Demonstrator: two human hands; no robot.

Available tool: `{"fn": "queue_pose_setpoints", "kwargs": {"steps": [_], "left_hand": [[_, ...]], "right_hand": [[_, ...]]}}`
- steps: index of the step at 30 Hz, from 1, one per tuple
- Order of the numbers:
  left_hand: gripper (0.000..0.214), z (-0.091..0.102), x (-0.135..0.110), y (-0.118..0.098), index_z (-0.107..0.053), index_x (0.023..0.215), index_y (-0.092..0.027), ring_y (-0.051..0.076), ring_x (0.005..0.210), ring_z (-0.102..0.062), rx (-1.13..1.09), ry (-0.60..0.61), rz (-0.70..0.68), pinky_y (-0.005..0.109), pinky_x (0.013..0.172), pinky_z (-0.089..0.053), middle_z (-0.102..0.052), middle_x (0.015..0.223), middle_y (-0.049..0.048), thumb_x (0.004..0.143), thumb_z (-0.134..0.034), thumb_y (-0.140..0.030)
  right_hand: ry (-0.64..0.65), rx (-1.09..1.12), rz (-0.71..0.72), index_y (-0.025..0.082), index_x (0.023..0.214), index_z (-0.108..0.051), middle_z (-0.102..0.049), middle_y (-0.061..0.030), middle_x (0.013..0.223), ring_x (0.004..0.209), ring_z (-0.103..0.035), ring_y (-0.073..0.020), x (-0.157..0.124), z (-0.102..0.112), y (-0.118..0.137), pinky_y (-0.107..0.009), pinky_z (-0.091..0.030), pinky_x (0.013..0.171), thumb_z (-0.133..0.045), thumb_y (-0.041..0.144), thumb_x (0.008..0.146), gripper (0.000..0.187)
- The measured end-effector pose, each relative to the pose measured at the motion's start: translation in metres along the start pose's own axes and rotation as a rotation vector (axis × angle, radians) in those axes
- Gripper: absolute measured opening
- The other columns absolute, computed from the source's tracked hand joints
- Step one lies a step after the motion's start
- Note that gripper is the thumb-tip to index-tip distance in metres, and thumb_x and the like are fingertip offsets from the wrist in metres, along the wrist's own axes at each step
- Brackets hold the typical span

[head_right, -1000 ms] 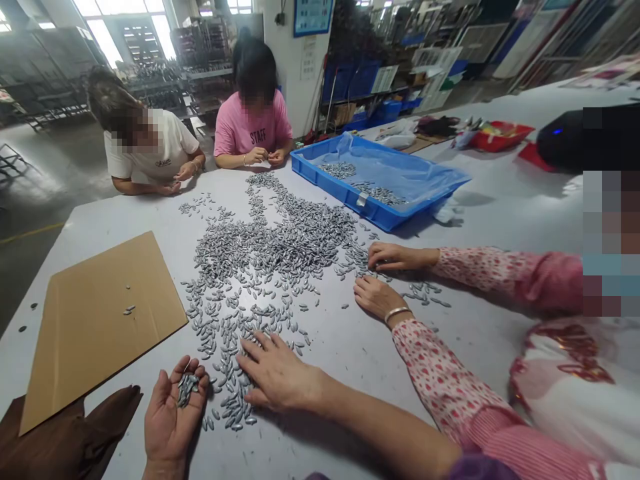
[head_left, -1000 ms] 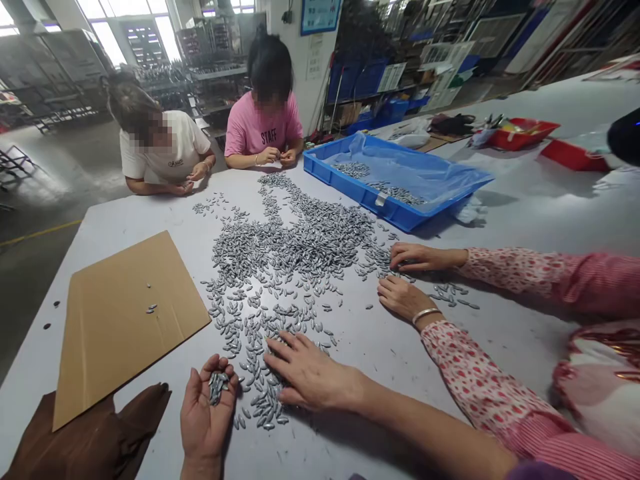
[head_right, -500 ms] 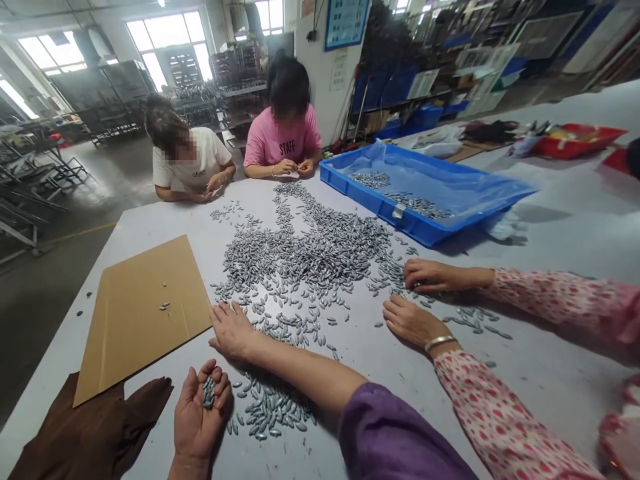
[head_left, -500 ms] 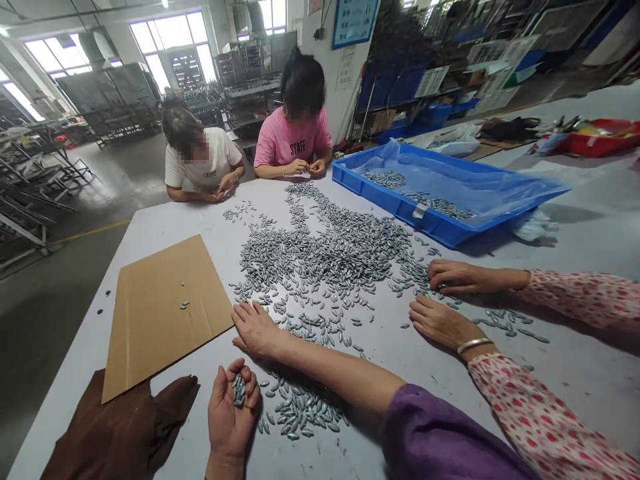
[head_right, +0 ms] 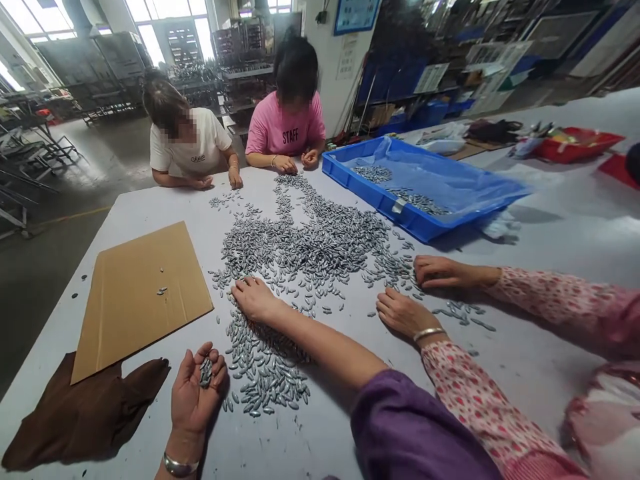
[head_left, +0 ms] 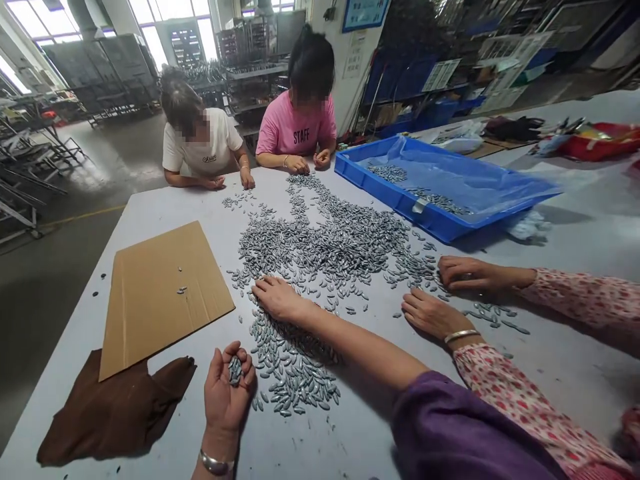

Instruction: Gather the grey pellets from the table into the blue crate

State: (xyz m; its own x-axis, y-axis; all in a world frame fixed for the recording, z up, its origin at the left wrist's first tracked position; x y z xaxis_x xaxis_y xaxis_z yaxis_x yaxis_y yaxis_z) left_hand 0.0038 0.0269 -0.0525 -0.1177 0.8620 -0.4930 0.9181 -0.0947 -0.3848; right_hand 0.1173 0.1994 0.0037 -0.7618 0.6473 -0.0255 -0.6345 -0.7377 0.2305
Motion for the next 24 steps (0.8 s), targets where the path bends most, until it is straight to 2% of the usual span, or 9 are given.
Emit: {"fn": "queue_pose_setpoints", "kwargs": {"steps": [3, 7, 10, 12, 15, 17, 20, 24], "left_hand": [[0.028, 0.002, 0.001, -0.001, -0.072, 0.099, -0.011, 0.014, 0.065, -0.051, -0.003, 0.002, -0.002, 0.024, 0.053, -0.046, -0.058, 0.082, 0.0076, 0.098, -0.054, -0.032], [0.028, 0.002, 0.003, 0.002, -0.071, 0.099, -0.012, 0.014, 0.066, -0.051, 0.008, 0.000, 0.008, 0.025, 0.055, -0.048, -0.058, 0.082, 0.0072, 0.098, -0.053, -0.033], [0.028, -0.001, 0.002, 0.002, -0.071, 0.098, -0.012, 0.014, 0.064, -0.050, 0.018, -0.007, 0.003, 0.024, 0.054, -0.047, -0.057, 0.080, 0.0062, 0.099, -0.052, -0.033], [0.028, -0.004, 0.000, 0.001, -0.070, 0.098, -0.013, 0.012, 0.060, -0.047, 0.020, 0.019, -0.011, 0.022, 0.050, -0.044, -0.054, 0.077, 0.0042, 0.099, -0.051, -0.034], [0.027, -0.007, -0.002, -0.003, -0.069, 0.096, -0.013, 0.011, 0.055, -0.043, 0.015, 0.078, -0.046, 0.021, 0.044, -0.039, -0.048, 0.069, 0.0004, 0.099, -0.051, -0.033], [0.027, -0.008, -0.003, -0.005, -0.069, 0.093, -0.013, 0.011, 0.053, -0.041, 0.009, 0.100, -0.062, 0.021, 0.043, -0.038, -0.046, 0.067, -0.0007, 0.099, -0.051, -0.031], [0.025, -0.009, -0.003, -0.006, -0.068, 0.092, -0.013, 0.011, 0.052, -0.041, 0.006, 0.111, -0.066, 0.021, 0.043, -0.038, -0.045, 0.067, -0.0007, 0.099, -0.051, -0.030], [0.021, -0.011, -0.003, -0.005, -0.067, 0.093, -0.014, 0.011, 0.053, -0.041, 0.006, 0.110, -0.052, 0.021, 0.043, -0.039, -0.046, 0.068, -0.0006, 0.098, -0.053, -0.029]], "right_hand": [[0.030, 0.043, 0.052, 0.019, 0.139, -0.054, -0.055, -0.0122, 0.146, 0.139, -0.045, -0.0294, -0.028, -0.007, -0.001, -0.047, -0.043, 0.111, -0.048, 0.020, 0.099, 0.040], [0.029, 0.110, 0.068, 0.020, 0.130, -0.060, -0.062, -0.0112, 0.136, 0.126, -0.055, -0.0261, -0.089, -0.005, 0.008, -0.046, -0.045, 0.109, -0.044, 0.015, 0.099, 0.035], [-0.001, 0.125, 0.043, 0.019, 0.130, -0.060, -0.059, -0.0123, 0.141, 0.133, -0.050, -0.0300, -0.124, -0.008, 0.029, -0.051, -0.041, 0.112, -0.045, 0.016, 0.098, 0.035], [0.003, 0.159, 0.119, 0.019, 0.133, -0.058, -0.055, -0.0123, 0.147, 0.139, -0.044, -0.0322, -0.139, -0.017, 0.055, -0.053, -0.037, 0.116, -0.050, 0.024, 0.099, 0.036], [0.005, 0.216, 0.263, 0.021, 0.137, -0.055, -0.049, -0.0116, 0.153, 0.146, -0.036, -0.0319, -0.153, -0.035, 0.090, -0.057, -0.029, 0.121, -0.058, 0.041, 0.097, 0.045], [-0.009, 0.223, 0.319, 0.023, 0.139, -0.052, -0.047, -0.0104, 0.154, 0.149, -0.032, -0.0313, -0.157, -0.045, 0.101, -0.060, -0.024, 0.122, -0.057, 0.046, 0.098, 0.048], [-0.040, 0.207, 0.331, 0.027, 0.143, -0.050, -0.052, -0.0078, 0.151, 0.150, -0.031, -0.0295, -0.156, -0.051, 0.095, -0.062, -0.018, 0.123, -0.046, 0.039, 0.104, 0.041], [-0.112, 0.166, 0.218, 0.031, 0.142, -0.052, -0.054, -0.0057, 0.150, 0.148, -0.034, -0.0302, -0.147, -0.048, 0.065, -0.065, -0.014, 0.123, -0.042, 0.027, 0.105, 0.039]]}}
Point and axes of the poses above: each hand's wrist, its own x-axis towards the middle knuckle, its own z-axis out of the back of the hand, y = z × x, the point moved 5 cm from there along x, towards the middle knuckle
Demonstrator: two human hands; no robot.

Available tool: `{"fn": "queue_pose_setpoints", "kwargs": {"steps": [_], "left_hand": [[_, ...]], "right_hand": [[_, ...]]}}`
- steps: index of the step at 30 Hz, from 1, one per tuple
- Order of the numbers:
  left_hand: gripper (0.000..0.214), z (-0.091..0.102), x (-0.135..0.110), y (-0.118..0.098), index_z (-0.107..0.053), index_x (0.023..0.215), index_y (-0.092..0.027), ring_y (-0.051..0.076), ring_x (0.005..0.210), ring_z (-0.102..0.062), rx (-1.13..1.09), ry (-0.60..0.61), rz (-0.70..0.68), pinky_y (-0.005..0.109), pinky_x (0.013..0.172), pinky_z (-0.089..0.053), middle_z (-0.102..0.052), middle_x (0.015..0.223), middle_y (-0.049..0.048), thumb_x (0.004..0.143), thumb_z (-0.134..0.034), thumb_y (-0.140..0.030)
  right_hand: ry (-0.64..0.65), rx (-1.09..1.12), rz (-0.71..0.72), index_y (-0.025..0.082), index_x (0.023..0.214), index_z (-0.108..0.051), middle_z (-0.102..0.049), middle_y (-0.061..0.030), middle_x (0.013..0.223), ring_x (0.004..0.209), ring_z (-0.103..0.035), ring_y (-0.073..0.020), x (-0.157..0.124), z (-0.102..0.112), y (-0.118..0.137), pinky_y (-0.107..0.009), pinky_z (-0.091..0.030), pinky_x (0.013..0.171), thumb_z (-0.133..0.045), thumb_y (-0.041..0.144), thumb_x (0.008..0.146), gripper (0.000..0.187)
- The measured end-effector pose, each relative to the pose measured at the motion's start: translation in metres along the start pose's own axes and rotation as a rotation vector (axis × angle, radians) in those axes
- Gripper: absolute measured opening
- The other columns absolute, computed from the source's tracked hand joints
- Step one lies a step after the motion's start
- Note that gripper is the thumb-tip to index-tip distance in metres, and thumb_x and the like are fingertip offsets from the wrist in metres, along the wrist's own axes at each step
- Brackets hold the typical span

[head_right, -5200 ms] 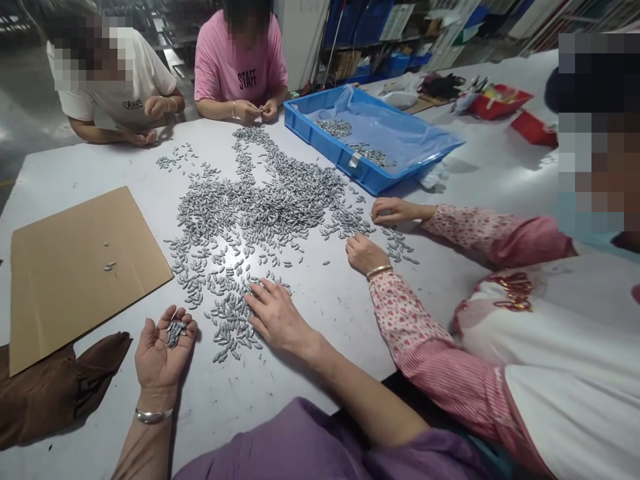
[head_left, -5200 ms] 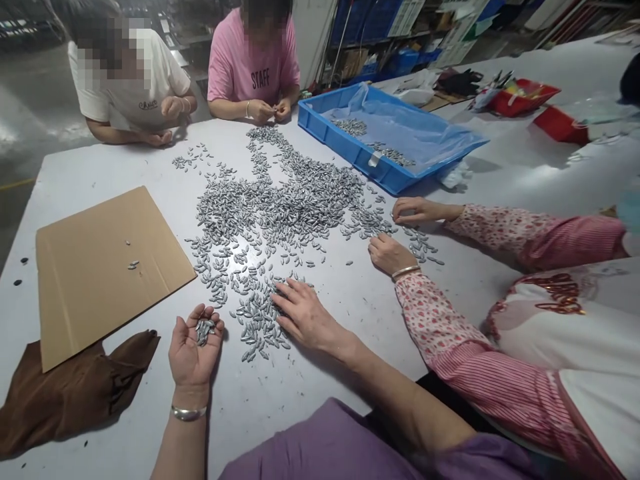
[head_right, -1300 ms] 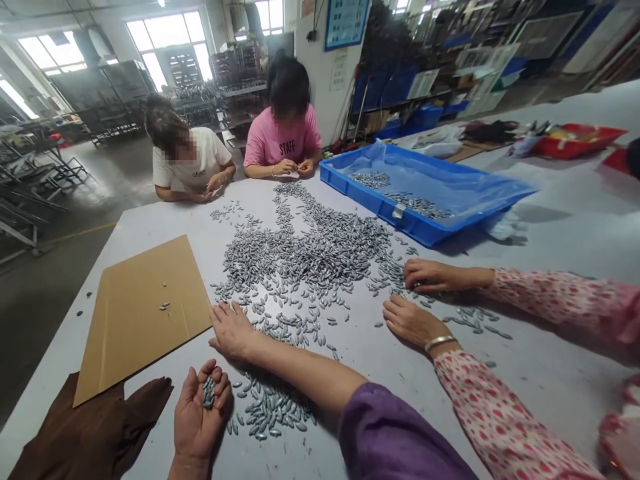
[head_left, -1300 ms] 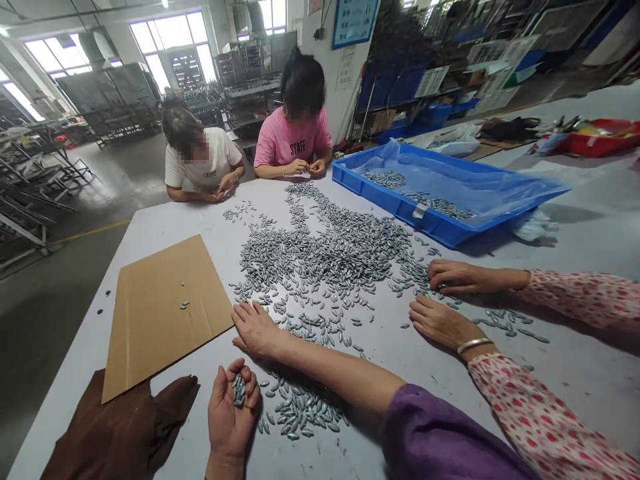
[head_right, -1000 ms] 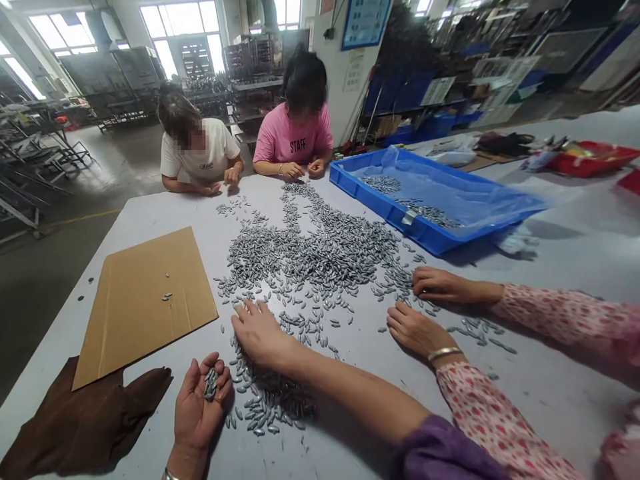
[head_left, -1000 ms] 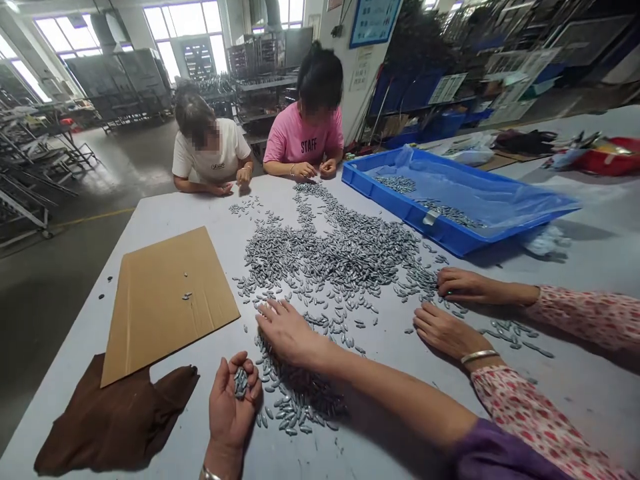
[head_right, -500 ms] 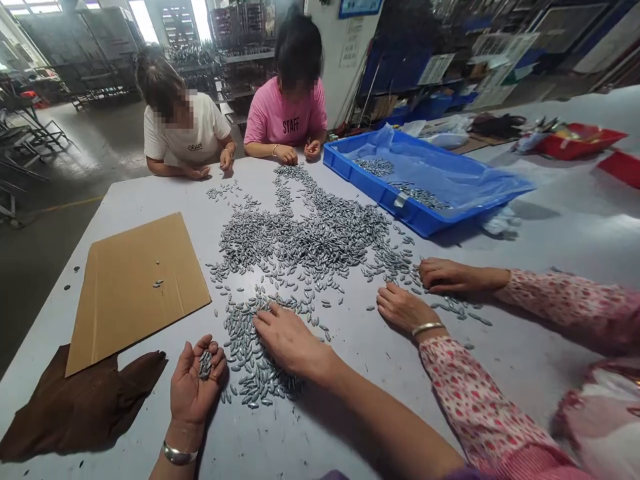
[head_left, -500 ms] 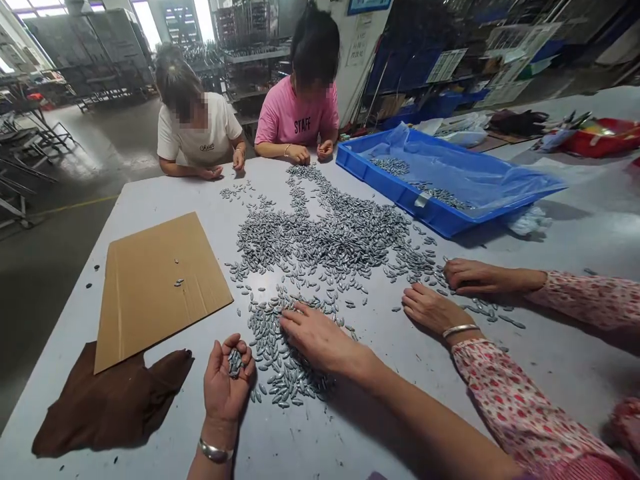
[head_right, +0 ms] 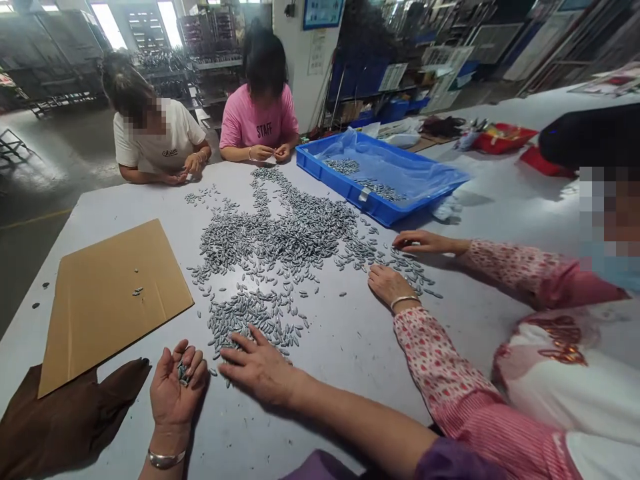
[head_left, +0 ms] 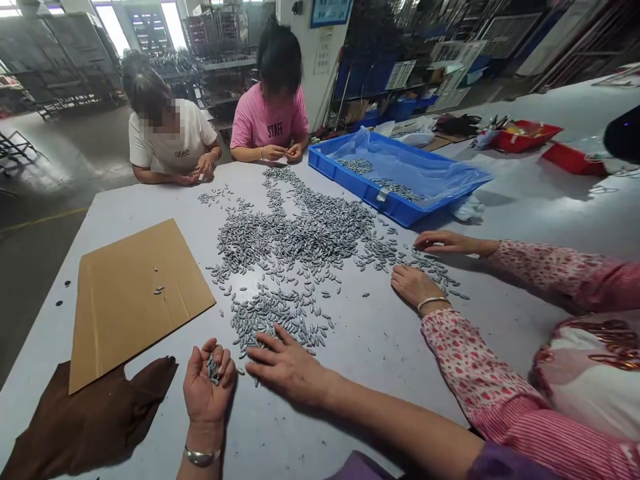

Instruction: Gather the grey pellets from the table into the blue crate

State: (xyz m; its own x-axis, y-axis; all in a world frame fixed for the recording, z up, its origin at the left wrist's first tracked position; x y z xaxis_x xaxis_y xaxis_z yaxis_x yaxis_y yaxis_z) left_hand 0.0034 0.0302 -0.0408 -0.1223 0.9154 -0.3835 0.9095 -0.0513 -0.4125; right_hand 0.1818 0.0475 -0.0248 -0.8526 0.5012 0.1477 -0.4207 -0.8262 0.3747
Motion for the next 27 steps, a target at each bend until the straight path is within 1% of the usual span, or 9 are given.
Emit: {"fn": "queue_pose_setpoints", "kwargs": {"steps": [5, 8, 11, 15, 17, 19, 23, 25, 27], "left_hand": [[0.023, 0.000, 0.000, 0.000, -0.067, 0.093, -0.014, 0.011, 0.054, -0.041, 0.003, -0.003, 0.005, 0.020, 0.042, -0.038, -0.047, 0.069, -0.0001, 0.098, -0.051, -0.030], [0.025, -0.001, 0.000, 0.001, -0.067, 0.093, -0.014, 0.011, 0.054, -0.041, 0.007, -0.006, 0.009, 0.020, 0.042, -0.039, -0.047, 0.069, 0.0003, 0.099, -0.049, -0.030], [0.026, -0.002, 0.000, 0.000, -0.068, 0.093, -0.013, 0.011, 0.055, -0.041, 0.019, 0.004, 0.006, 0.020, 0.042, -0.040, -0.047, 0.069, 0.0006, 0.099, -0.049, -0.030], [0.025, -0.002, 0.002, 0.000, -0.069, 0.093, -0.012, 0.011, 0.055, -0.043, 0.033, 0.023, 0.007, 0.020, 0.043, -0.042, -0.048, 0.069, 0.0012, 0.097, -0.052, -0.030], [0.024, -0.002, 0.003, 0.000, -0.069, 0.093, -0.011, 0.012, 0.055, -0.043, 0.037, 0.025, 0.013, 0.020, 0.043, -0.042, -0.048, 0.068, 0.0014, 0.097, -0.053, -0.029], [0.024, -0.003, 0.003, 0.001, -0.069, 0.093, -0.012, 0.012, 0.055, -0.043, 0.040, 0.020, 0.015, 0.020, 0.043, -0.042, -0.048, 0.069, 0.0013, 0.097, -0.053, -0.029], [0.023, -0.005, 0.002, 0.001, -0.068, 0.092, -0.011, 0.012, 0.055, -0.043, 0.047, 0.011, 0.008, 0.021, 0.044, -0.042, -0.048, 0.068, 0.0010, 0.096, -0.056, -0.030], [0.024, -0.006, 0.001, 0.001, -0.068, 0.092, -0.012, 0.012, 0.055, -0.043, 0.057, 0.015, 0.009, 0.021, 0.044, -0.042, -0.048, 0.068, 0.0008, 0.096, -0.056, -0.031], [0.025, -0.007, 0.001, 0.002, -0.068, 0.091, -0.012, 0.012, 0.054, -0.042, 0.069, 0.017, 0.012, 0.021, 0.044, -0.042, -0.048, 0.068, 0.0008, 0.098, -0.054, -0.032]], "right_hand": [[-0.182, -0.045, -0.290, 0.024, 0.140, -0.058, -0.049, -0.0108, 0.154, 0.147, -0.036, -0.0300, -0.005, 0.018, -0.052, -0.060, -0.021, 0.123, -0.041, 0.028, 0.104, 0.040], [-0.287, -0.023, -0.479, 0.016, 0.138, -0.059, -0.050, -0.0162, 0.151, 0.144, -0.040, -0.0299, -0.020, 0.034, -0.084, -0.055, -0.028, 0.122, -0.036, 0.028, 0.104, 0.043], [-0.349, -0.002, -0.606, 0.013, 0.137, -0.057, -0.053, -0.0189, 0.145, 0.138, -0.045, -0.0317, -0.044, 0.052, -0.098, -0.052, -0.036, 0.119, -0.040, 0.030, 0.102, 0.043], [-0.233, 0.059, -0.749, 0.017, 0.146, -0.046, -0.057, -0.0173, 0.124, 0.106, -0.063, -0.0302, -0.083, 0.054, -0.086, -0.046, -0.055, 0.095, -0.050, 0.041, 0.099, 0.053], [-0.128, 0.071, -0.768, 0.020, 0.152, -0.037, -0.056, -0.0154, 0.120, 0.095, -0.065, -0.0280, -0.099, 0.048, -0.073, -0.041, -0.057, 0.084, -0.055, 0.047, 0.097, 0.064], [-0.058, 0.061, -0.761, 0.022, 0.157, -0.030, -0.056, -0.0158, 0.119, 0.096, -0.065, -0.0285, -0.108, 0.042, -0.063, -0.038, -0.057, 0.083, -0.058, 0.051, 0.096, 0.073], [-0.074, 0.028, -0.758, 0.027, 0.159, -0.026, -0.056, -0.0176, 0.123, 0.097, -0.066, -0.0315, -0.103, 0.045, -0.056, -0.041, -0.056, 0.079, -0.058, 0.049, 0.097, 0.073], [-0.139, 0.022, -0.730, 0.029, 0.155, -0.034, -0.057, -0.0169, 0.125, 0.095, -0.066, -0.0292, -0.090, 0.051, -0.056, -0.039, -0.056, 0.076, -0.055, 0.041, 0.099, 0.060], [-0.175, 0.056, -0.628, 0.028, 0.145, -0.048, -0.059, -0.0152, 0.125, 0.098, -0.065, -0.0254, -0.071, 0.054, -0.053, -0.035, -0.055, 0.077, -0.052, 0.029, 0.101, 0.044]]}}
Point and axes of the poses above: each hand's wrist, its own x-axis towards the middle knuckle, its own z-axis out of the back of the hand, y = z × x, the point moved 5 cm from there along x, towards the middle knuckle
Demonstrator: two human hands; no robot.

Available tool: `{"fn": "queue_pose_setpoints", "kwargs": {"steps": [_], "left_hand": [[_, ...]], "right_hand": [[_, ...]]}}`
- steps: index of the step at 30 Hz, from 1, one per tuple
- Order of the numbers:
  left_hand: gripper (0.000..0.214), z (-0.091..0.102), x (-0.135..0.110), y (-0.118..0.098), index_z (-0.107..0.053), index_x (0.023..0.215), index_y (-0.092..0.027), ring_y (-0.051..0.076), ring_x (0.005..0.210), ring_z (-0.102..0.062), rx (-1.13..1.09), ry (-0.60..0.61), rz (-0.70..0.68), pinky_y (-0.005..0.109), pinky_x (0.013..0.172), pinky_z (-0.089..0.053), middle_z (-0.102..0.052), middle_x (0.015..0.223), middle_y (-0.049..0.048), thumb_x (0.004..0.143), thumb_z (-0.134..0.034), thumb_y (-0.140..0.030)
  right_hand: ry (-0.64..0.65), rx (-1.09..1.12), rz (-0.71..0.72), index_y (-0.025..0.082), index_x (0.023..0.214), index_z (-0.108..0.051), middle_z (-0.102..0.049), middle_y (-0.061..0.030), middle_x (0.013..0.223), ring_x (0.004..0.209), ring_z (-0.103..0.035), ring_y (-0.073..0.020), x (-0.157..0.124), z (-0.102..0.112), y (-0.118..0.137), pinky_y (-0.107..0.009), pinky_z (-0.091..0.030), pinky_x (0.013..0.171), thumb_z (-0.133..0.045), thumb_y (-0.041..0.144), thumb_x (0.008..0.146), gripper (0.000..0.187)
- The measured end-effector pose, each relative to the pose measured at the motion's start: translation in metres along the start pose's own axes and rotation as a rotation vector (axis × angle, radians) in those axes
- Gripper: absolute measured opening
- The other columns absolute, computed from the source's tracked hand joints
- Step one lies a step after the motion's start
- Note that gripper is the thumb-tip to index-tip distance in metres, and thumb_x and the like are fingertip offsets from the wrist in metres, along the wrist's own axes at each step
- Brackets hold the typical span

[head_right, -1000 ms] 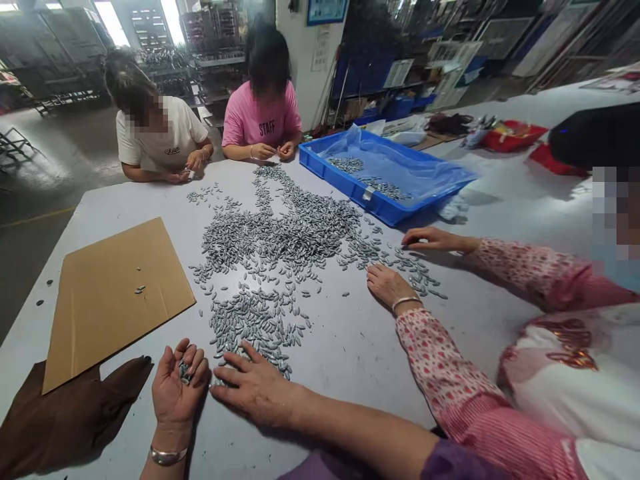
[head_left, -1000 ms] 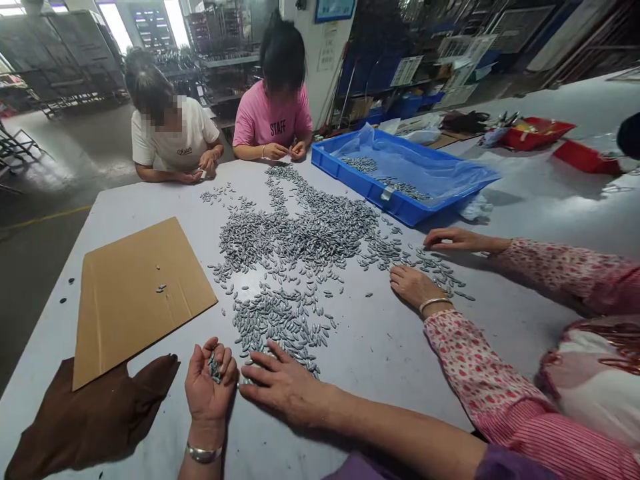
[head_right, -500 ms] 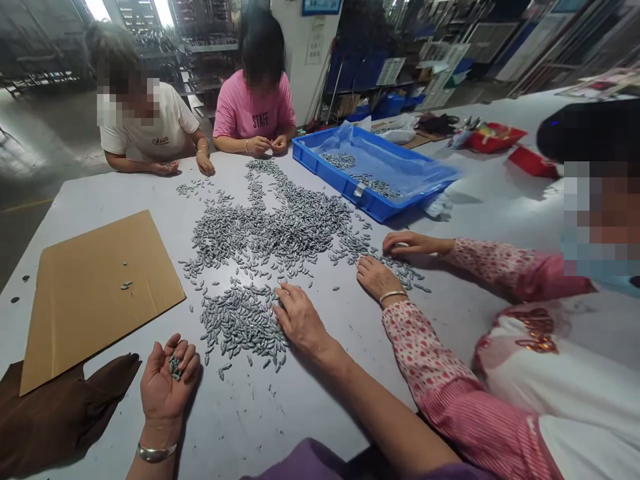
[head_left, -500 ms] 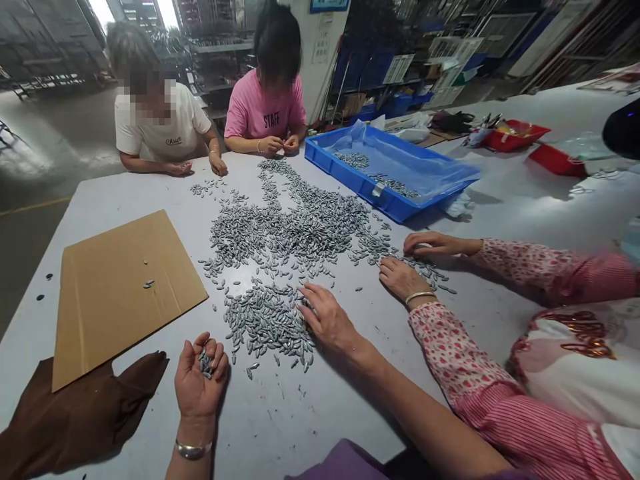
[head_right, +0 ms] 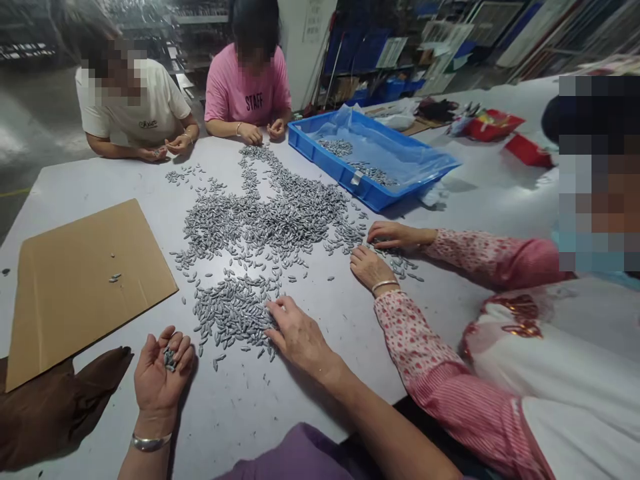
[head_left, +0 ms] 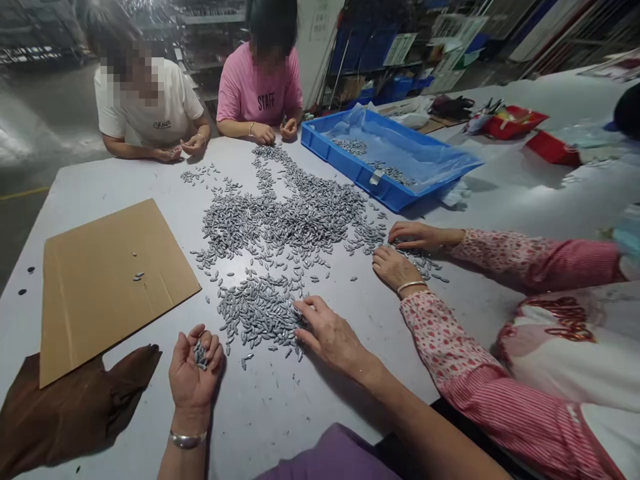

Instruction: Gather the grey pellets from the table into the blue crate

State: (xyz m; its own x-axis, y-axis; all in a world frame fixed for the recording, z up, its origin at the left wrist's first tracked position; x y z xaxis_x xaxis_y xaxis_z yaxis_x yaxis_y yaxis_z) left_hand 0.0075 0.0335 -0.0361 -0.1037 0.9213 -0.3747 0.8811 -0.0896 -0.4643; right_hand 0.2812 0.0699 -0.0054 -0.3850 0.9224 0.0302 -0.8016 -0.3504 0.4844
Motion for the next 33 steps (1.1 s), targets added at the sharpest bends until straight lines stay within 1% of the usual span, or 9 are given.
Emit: {"fn": "queue_pose_setpoints", "kwargs": {"steps": [3, 5, 8, 11, 17, 22, 26, 29, 33], "left_hand": [[0.028, -0.001, -0.001, 0.000, -0.068, 0.091, -0.012, 0.012, 0.054, -0.042, 0.019, -0.007, -0.002, 0.021, 0.044, -0.041, -0.049, 0.069, 0.0016, 0.099, -0.050, -0.032], [0.030, -0.001, -0.001, 0.000, -0.069, 0.091, -0.012, 0.012, 0.055, -0.043, 0.026, -0.011, -0.002, 0.021, 0.044, -0.042, -0.050, 0.069, 0.0021, 0.100, -0.048, -0.032], [0.032, 0.000, -0.001, 0.001, -0.069, 0.090, -0.012, 0.012, 0.055, -0.043, 0.029, -0.010, 0.005, 0.020, 0.044, -0.042, -0.051, 0.069, 0.0024, 0.101, -0.047, -0.032], [0.031, 0.002, 0.000, 0.002, -0.069, 0.090, -0.012, 0.011, 0.054, -0.043, 0.022, -0.017, 0.013, 0.020, 0.044, -0.041, -0.051, 0.069, 0.0025, 0.100, -0.048, -0.032], [0.032, 0.003, 0.001, 0.003, -0.070, 0.090, -0.012, 0.012, 0.055, -0.044, 0.018, -0.022, 0.016, 0.021, 0.044, -0.041, -0.050, 0.068, 0.0026, 0.100, -0.049, -0.032], [0.030, 0.004, 0.002, 0.003, -0.070, 0.091, -0.012, 0.012, 0.056, -0.044, 0.020, -0.020, 0.012, 0.020, 0.044, -0.042, -0.051, 0.070, 0.0027, 0.099, -0.051, -0.033], [0.027, 0.005, 0.002, 0.003, -0.070, 0.091, -0.012, 0.012, 0.056, -0.044, 0.023, -0.019, 0.011, 0.021, 0.044, -0.041, -0.051, 0.070, 0.0024, 0.097, -0.054, -0.033], [0.027, 0.005, 0.002, 0.003, -0.070, 0.090, -0.012, 0.012, 0.056, -0.043, 0.022, -0.025, 0.012, 0.021, 0.044, -0.041, -0.051, 0.070, 0.0025, 0.098, -0.053, -0.032], [0.027, 0.005, 0.002, 0.003, -0.070, 0.091, -0.013, 0.012, 0.056, -0.044, 0.031, -0.033, 0.009, 0.022, 0.045, -0.042, -0.051, 0.071, 0.0026, 0.098, -0.052, -0.033]], "right_hand": [[0.057, 0.039, 0.219, 0.022, 0.124, -0.063, -0.065, -0.0115, 0.117, 0.102, -0.061, -0.0228, 0.019, -0.012, 0.023, -0.034, -0.053, 0.085, -0.053, 0.019, 0.100, 0.026], [0.082, 0.008, 0.288, 0.020, 0.116, -0.067, -0.067, -0.0093, 0.108, 0.097, -0.058, -0.0223, 0.029, -0.023, 0.033, -0.035, -0.050, 0.084, -0.057, 0.017, 0.098, 0.020], [0.084, -0.045, 0.277, 0.018, 0.102, -0.069, -0.066, -0.0082, 0.098, 0.088, -0.054, -0.0208, 0.036, -0.033, 0.037, -0.034, -0.045, 0.079, -0.057, 0.017, 0.098, 0.013], [0.072, -0.075, 0.249, 0.017, 0.089, -0.067, -0.064, -0.0081, 0.094, 0.085, -0.050, -0.0200, 0.036, -0.034, 0.039, -0.032, -0.040, 0.076, -0.054, 0.015, 0.098, 0.015], [0.073, -0.125, 0.212, 0.019, 0.092, -0.067, -0.062, -0.0073, 0.094, 0.087, -0.048, -0.0212, 0.028, -0.032, 0.041, -0.033, -0.035, 0.075, -0.056, 0.011, 0.094, 0.013], [0.089, -0.161, 0.145, 0.018, 0.086, -0.064, -0.061, -0.0068, 0.090, 0.082, -0.047, -0.0200, 0.031, -0.031, 0.037, -0.032, -0.035, 0.074, -0.054, 0.005, 0.090, 0.016], [0.086, -0.109, 0.144, 0.017, 0.084, -0.063, -0.059, -0.0059, 0.086, 0.079, -0.046, -0.0188, 0.034, -0.030, 0.033, -0.031, -0.035, 0.071, -0.053, 0.010, 0.095, 0.016], [0.067, -0.072, 0.163, 0.018, 0.085, -0.063, -0.059, -0.0066, 0.090, 0.080, -0.046, -0.0186, 0.034, -0.029, 0.031, -0.031, -0.036, 0.072, -0.052, 0.013, 0.097, 0.017], [0.100, -0.089, 0.206, 0.019, 0.087, -0.064, -0.059, -0.0073, 0.092, 0.084, -0.048, -0.0198, 0.032, -0.033, 0.033, -0.032, -0.037, 0.074, -0.052, 0.012, 0.097, 0.017]]}}
Point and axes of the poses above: each hand's wrist, its own x-axis towards the middle knuckle, its own z-axis out of the back of the hand, y = z × x, the point moved 5 cm from there along x, towards the middle knuckle
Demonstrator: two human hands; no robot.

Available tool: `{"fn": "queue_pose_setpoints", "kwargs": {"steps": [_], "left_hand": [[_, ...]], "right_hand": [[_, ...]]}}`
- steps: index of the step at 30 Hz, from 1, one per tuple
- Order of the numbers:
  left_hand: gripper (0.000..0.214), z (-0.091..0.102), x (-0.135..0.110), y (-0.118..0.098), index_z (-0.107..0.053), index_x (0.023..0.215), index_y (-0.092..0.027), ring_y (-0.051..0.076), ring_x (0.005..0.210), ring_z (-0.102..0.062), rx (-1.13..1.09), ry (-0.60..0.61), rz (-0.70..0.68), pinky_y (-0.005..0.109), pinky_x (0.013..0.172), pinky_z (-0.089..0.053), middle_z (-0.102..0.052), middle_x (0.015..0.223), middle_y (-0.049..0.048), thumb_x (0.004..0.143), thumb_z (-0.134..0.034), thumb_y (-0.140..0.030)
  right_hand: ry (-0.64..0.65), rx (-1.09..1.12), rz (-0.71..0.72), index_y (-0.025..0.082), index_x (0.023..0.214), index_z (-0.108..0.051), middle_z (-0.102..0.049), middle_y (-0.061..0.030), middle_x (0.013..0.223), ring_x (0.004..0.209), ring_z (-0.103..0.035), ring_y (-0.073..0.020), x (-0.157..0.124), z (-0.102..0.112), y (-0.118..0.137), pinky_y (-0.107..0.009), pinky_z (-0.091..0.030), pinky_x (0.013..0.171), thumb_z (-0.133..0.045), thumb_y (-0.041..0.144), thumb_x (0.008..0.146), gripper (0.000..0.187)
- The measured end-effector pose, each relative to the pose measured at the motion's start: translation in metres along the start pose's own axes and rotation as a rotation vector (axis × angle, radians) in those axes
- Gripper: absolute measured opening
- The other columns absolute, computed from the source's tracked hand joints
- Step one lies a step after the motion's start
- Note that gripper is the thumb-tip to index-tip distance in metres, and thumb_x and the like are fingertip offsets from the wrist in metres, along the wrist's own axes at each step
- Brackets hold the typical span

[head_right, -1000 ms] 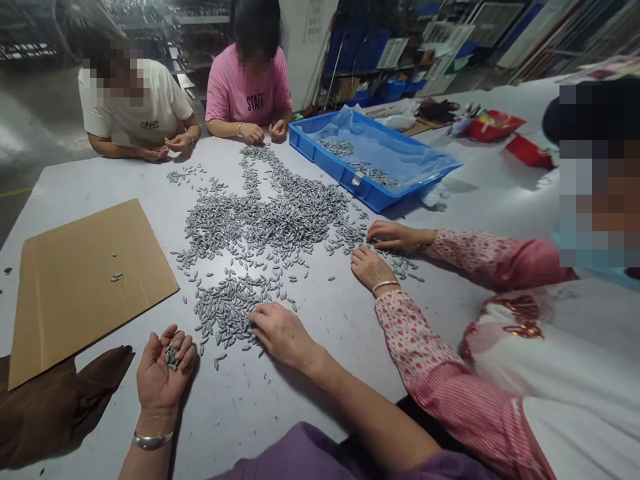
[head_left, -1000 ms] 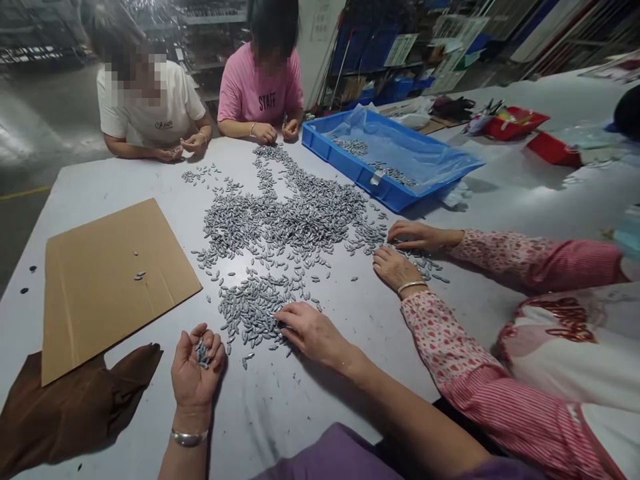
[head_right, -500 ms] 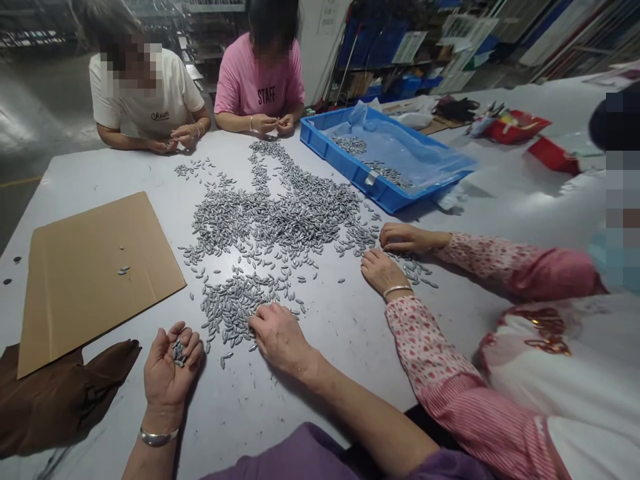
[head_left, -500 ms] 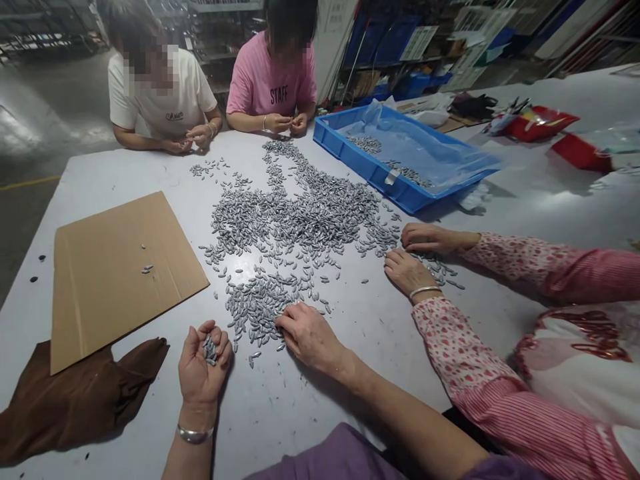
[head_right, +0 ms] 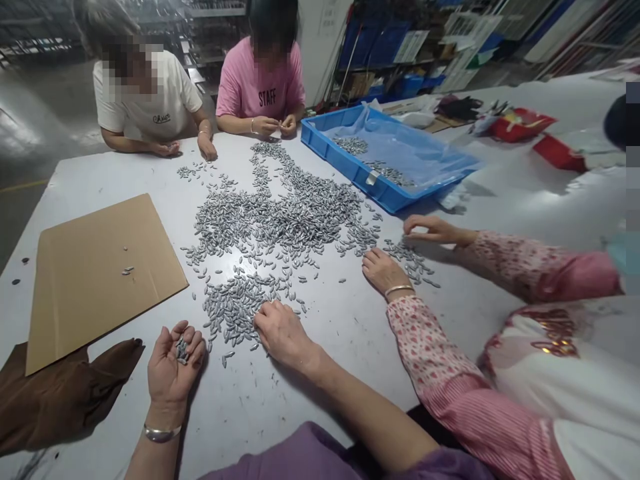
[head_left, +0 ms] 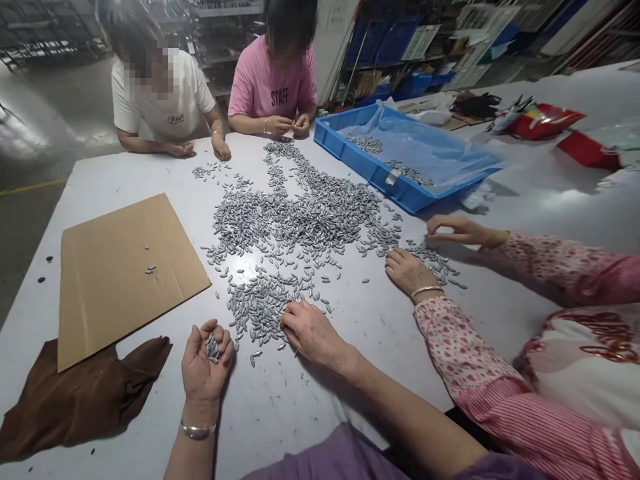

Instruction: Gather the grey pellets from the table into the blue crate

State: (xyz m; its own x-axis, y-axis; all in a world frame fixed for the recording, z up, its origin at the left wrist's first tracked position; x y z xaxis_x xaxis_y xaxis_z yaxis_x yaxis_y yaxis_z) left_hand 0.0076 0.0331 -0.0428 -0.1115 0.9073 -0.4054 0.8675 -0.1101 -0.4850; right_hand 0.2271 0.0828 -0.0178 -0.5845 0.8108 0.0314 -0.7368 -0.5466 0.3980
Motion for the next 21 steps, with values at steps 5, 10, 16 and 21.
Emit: {"fn": "queue_pose_setpoints", "kwargs": {"steps": [5, 10, 16, 21], "left_hand": [[0.028, -0.001, -0.001, 0.001, -0.069, 0.090, -0.014, 0.012, 0.056, -0.043, -0.011, -0.006, 0.007, 0.021, 0.044, -0.041, -0.050, 0.071, 0.0022, 0.099, -0.050, -0.033], [0.025, 0.001, 0.000, 0.001, -0.068, 0.090, -0.014, 0.012, 0.056, -0.042, -0.024, -0.004, 0.014, 0.022, 0.044, -0.041, -0.050, 0.070, 0.0017, 0.098, -0.052, -0.033], [0.025, 0.002, -0.001, 0.000, -0.069, 0.091, -0.014, 0.012, 0.057, -0.044, -0.028, -0.001, 0.018, 0.021, 0.045, -0.042, -0.051, 0.071, 0.0027, 0.098, -0.053, -0.032], [0.025, 0.000, 0.000, -0.001, -0.069, 0.091, -0.012, 0.013, 0.057, -0.045, -0.030, 0.007, 0.010, 0.021, 0.046, -0.043, -0.051, 0.071, 0.0032, 0.097, -0.053, -0.030]], "right_hand": [[-0.041, 0.035, -0.027, 0.018, 0.086, -0.059, -0.058, -0.0092, 0.090, 0.084, -0.049, -0.0209, -0.002, -0.002, 0.002, -0.033, -0.041, 0.077, -0.050, 0.007, 0.093, 0.015], [-0.166, 0.725, -0.239, 0.019, 0.092, -0.058, -0.061, -0.0049, 0.087, 0.079, -0.054, -0.0176, -0.010, 0.011, -0.001, -0.032, -0.045, 0.073, -0.049, 0.024, 0.097, 0.012], [-0.126, 1.479, -0.599, 0.019, 0.093, -0.062, -0.057, 0.0015, 0.073, 0.062, -0.052, -0.0115, -0.014, 0.000, -0.006, -0.027, -0.044, 0.062, -0.073, 0.043, 0.080, 0.029], [-0.171, 1.429, -0.663, 0.018, 0.089, -0.063, -0.060, 0.0022, 0.069, 0.059, -0.053, -0.0105, -0.010, -0.002, -0.011, -0.025, -0.043, 0.060, -0.075, 0.035, 0.074, 0.026]]}}
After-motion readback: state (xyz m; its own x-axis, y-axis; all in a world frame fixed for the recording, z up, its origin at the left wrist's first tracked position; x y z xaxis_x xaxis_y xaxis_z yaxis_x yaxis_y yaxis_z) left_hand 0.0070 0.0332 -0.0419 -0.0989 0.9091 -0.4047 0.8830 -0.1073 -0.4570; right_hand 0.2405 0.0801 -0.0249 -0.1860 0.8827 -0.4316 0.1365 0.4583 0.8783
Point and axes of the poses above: each hand's wrist, its own x-axis towards the middle knuckle, its own z-axis out of the back of the hand, y = z × x, the point moved 5 cm from there along x, towards the middle knuckle
